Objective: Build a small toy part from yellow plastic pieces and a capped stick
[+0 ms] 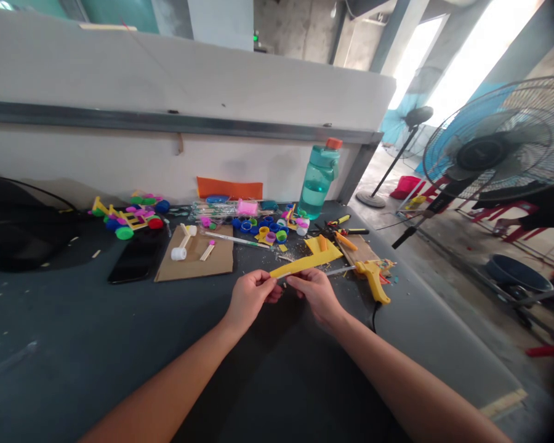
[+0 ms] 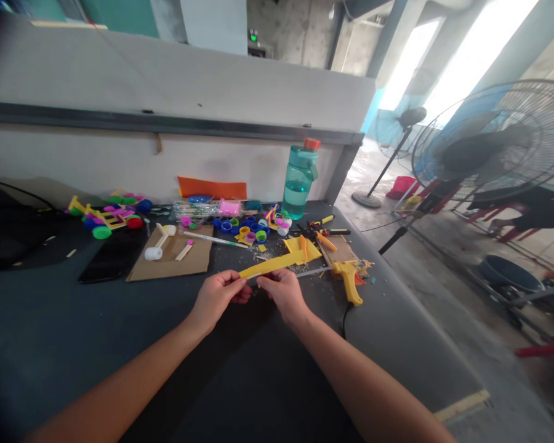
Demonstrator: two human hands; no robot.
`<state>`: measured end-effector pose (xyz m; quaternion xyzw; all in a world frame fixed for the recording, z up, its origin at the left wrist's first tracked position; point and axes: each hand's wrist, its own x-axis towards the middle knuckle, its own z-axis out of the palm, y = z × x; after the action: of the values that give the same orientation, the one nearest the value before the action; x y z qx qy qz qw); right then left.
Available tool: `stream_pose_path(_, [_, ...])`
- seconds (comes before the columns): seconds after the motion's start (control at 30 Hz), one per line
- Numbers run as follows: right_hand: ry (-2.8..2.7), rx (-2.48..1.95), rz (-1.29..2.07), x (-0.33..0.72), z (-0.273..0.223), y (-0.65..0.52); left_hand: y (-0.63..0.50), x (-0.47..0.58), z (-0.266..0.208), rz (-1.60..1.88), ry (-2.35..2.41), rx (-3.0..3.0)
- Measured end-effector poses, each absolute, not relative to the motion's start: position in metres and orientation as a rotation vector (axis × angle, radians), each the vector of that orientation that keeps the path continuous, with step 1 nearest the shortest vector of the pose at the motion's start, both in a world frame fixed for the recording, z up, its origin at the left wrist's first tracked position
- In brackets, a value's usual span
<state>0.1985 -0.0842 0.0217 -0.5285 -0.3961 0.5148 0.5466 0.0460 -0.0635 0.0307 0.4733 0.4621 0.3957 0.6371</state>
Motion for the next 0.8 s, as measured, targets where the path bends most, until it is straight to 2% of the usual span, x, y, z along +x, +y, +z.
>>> stream_pose_path(0.4, [-0.942, -1.319, 1.110, 0.2004, 0.0176, -0.0823, -0.0663, 0.0470, 0.0348, 0.878, 0.966, 0.983])
stream_pose_path(0.8, [-0.892, -1.303, 1.142, 0.2011, 0.0200, -0.0828, -0.0671, 0.0449, 0.0356, 0.862, 0.908, 1.025])
